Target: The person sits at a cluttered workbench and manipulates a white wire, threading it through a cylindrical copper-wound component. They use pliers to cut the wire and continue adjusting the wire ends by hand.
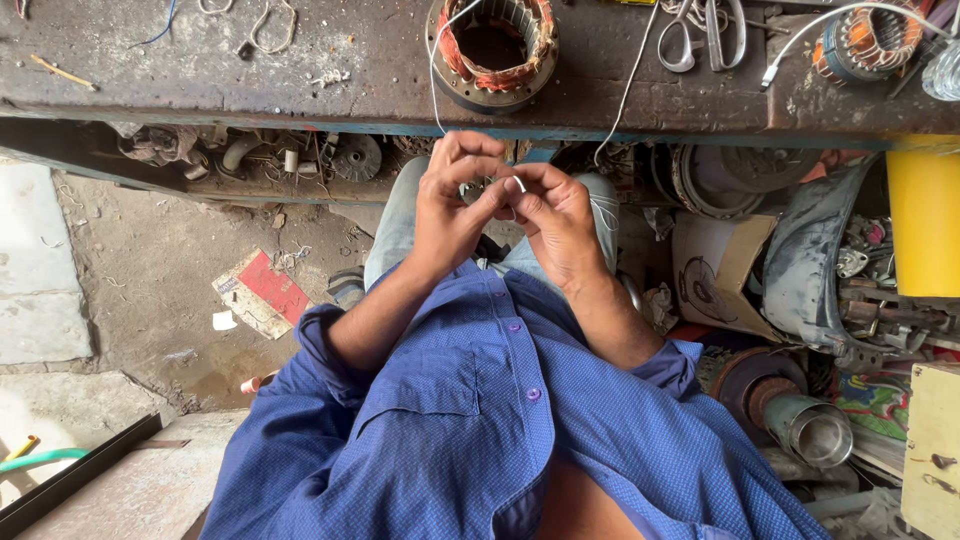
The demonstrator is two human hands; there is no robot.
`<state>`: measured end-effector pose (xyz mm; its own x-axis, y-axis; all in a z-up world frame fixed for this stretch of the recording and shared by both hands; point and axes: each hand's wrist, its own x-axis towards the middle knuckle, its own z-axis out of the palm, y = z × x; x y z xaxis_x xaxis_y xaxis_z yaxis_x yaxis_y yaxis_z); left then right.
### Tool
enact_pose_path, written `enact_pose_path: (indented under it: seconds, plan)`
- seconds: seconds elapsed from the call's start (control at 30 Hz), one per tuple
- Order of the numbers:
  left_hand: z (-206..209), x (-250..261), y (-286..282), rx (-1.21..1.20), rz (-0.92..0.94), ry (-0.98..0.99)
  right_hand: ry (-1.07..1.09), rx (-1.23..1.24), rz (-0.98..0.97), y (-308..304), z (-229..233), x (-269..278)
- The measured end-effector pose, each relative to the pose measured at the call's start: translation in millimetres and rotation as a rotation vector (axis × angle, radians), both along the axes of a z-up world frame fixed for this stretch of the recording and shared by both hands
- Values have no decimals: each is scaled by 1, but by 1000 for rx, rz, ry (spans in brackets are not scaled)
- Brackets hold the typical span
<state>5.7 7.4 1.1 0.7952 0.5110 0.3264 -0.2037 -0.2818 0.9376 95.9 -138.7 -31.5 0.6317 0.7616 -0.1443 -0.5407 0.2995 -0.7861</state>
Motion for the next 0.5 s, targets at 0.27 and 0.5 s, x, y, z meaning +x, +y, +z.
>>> enact_pose_path:
  seconds: [0.27,0.5]
  plan:
    - [-11,-5,7,151,41,13,43,16,-48,-2,-4,6]
    - [-41,-9,-24,-815,-135,76,90,60,-108,6,-1,1]
